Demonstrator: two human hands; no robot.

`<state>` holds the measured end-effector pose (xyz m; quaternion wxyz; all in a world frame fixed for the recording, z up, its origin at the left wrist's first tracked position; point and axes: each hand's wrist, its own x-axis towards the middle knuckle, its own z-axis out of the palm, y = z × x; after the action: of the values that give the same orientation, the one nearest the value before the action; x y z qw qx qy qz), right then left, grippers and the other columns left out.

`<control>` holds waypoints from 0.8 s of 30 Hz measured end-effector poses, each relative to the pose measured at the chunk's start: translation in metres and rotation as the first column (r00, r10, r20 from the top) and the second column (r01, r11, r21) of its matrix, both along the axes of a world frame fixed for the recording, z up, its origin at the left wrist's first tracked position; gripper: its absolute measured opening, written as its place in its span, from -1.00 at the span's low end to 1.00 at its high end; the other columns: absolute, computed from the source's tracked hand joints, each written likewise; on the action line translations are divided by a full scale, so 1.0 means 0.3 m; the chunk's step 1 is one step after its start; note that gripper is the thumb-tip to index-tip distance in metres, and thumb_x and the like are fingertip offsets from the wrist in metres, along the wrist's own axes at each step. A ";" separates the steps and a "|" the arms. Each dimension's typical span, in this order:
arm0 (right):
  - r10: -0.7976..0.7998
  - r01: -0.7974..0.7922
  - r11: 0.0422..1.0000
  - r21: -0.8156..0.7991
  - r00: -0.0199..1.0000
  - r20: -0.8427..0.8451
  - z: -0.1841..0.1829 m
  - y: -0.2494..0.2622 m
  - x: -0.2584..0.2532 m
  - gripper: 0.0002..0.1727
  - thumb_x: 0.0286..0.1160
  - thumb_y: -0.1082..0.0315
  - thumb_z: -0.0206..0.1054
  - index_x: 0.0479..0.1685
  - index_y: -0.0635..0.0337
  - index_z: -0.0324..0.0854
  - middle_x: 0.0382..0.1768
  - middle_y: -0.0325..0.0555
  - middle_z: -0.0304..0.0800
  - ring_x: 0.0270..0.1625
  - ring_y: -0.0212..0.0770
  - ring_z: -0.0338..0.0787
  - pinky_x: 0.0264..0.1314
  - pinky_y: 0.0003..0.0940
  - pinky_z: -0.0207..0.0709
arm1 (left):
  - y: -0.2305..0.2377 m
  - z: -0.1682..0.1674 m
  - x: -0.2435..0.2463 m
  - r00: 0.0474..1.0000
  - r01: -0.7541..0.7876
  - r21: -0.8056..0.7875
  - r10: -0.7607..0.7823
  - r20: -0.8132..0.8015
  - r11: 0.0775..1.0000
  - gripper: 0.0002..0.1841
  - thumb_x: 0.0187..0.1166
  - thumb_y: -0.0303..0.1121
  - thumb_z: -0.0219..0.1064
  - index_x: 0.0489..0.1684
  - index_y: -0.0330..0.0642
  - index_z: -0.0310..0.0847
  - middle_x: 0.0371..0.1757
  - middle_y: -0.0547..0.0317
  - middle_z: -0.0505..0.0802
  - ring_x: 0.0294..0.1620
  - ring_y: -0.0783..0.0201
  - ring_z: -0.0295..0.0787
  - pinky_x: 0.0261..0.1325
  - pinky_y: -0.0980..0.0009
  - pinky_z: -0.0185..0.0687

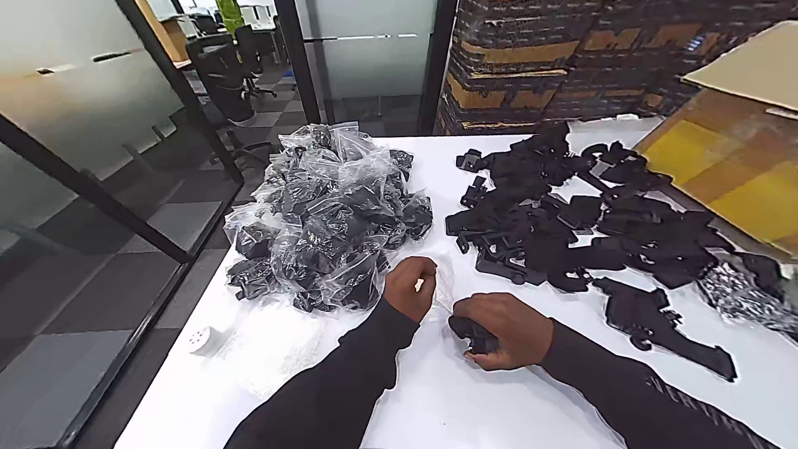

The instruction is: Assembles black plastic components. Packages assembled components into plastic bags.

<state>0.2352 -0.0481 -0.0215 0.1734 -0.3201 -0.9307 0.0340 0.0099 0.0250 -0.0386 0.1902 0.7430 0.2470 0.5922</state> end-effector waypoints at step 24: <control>0.039 -0.011 0.972 0.235 0.992 -0.116 -0.011 -0.007 0.038 -0.40 0.48 -0.17 0.38 0.43 -0.07 0.61 0.15 0.00 0.75 0.07 -0.03 0.75 0.01 -0.16 0.63 | -0.049 -0.024 0.002 0.970 -0.027 -0.072 0.009 -0.244 0.997 -0.86 0.44 -0.48 0.44 -0.19 -0.38 0.76 -0.32 0.07 0.90 -0.43 0.40 0.80 -0.31 0.51 0.78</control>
<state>0.2467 -0.0501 -0.0247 0.2652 -0.2829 -0.9201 -0.0546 0.0106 0.0105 -0.0459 0.1807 0.8001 0.2971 0.4889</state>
